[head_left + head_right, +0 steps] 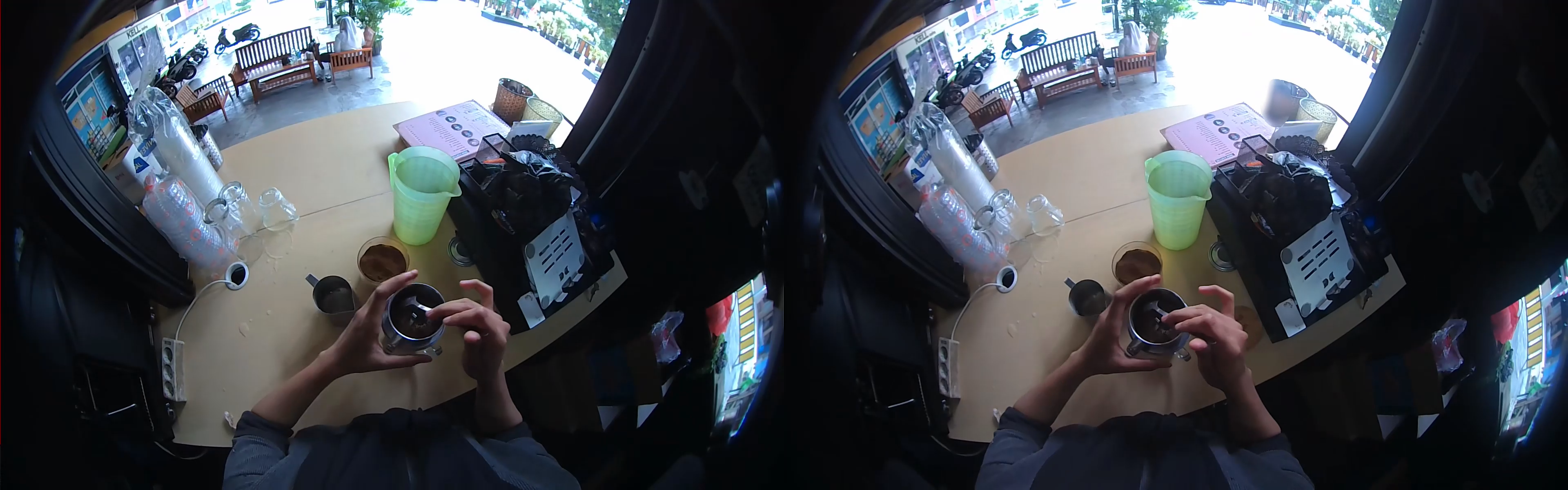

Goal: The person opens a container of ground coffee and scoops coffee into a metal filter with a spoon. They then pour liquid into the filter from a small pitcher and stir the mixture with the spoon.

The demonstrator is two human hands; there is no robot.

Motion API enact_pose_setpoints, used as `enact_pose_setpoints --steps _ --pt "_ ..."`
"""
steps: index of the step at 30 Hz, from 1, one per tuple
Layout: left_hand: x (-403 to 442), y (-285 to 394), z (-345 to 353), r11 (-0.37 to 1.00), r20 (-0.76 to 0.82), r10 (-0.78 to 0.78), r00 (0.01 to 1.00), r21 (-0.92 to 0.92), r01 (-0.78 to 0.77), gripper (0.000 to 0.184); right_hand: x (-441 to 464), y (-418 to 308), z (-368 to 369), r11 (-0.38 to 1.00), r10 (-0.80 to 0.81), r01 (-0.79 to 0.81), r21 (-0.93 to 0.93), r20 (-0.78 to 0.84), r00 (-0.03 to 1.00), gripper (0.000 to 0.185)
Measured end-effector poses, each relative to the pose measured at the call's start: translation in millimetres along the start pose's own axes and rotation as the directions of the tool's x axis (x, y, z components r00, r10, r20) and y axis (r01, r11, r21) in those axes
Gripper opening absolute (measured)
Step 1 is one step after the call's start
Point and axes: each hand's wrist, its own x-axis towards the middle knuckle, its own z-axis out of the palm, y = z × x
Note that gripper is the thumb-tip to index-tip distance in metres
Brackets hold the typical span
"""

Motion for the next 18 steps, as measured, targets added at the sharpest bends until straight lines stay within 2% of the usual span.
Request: enact_pose_setpoints --steps 2,3,4,5,8,10,13,16,18 --pt "-3.3 -5.3 10.9 0.977 0.023 -0.172 0.985 -0.123 0.174 0.097 -1.3 -3.6 -0.5 1.0 0.0 0.0 0.008 0.039 0.999 0.053" --pt "-3.9 -9.8 13.4 0.99 -0.008 -0.111 0.994 -0.089 0.11 0.094 -3.0 -3.6 -3.8 0.998 0.03 -0.032 0.048 0.046 0.998 0.056" --pt "-5.3 -12.6 15.1 0.99 -0.007 -0.112 0.994 -0.088 0.111 0.094 -5.3 -3.4 -7.4 0.994 0.061 -0.066 0.089 0.054 0.997 0.059" --pt "-7.0 -14.7 16.5 0.991 -0.01 -0.114 0.993 -0.073 0.113 0.093 -10.6 4.2 -11.4 0.988 0.056 -0.055 0.145 -0.002 0.998 0.054" --pt "-7.9 -16.4 17.9 0.993 -0.022 -0.111 0.994 -0.046 0.11 0.092 -5.4 8.8 0.0 0.997 -0.007 0.012 0.076 -0.065 0.998 0.055" --pt "-6.9 -18.0 18.4 0.994 -0.027 -0.104 0.994 -0.031 0.103 0.091 -7.1 7.8 4.9 0.997 -0.013 0.016 0.072 -0.041 0.999 0.056" --pt "-8.8 -23.2 20.5 0.996 -0.043 -0.08 0.996 -0.037 0.078 0.092 -9.2 10.8 -1.6 0.972 0.06 -0.049 0.231 -0.044 0.997 0.056" --pt "-8.8 -26.1 23.7 0.996 -0.063 -0.058 0.996 -0.065 0.054 0.093 -3.8 17.3 0.8 0.991 0.015 -0.003 0.133 -0.088 0.996 0.056" --pt "-8.2 -25.5 22.5 0.999 -0.067 -0.042 0.997 -0.03 0.04 0.093 0.7 10.4 3.9 0.992 -0.004 0.009 0.126 -0.047 0.999 0.057"
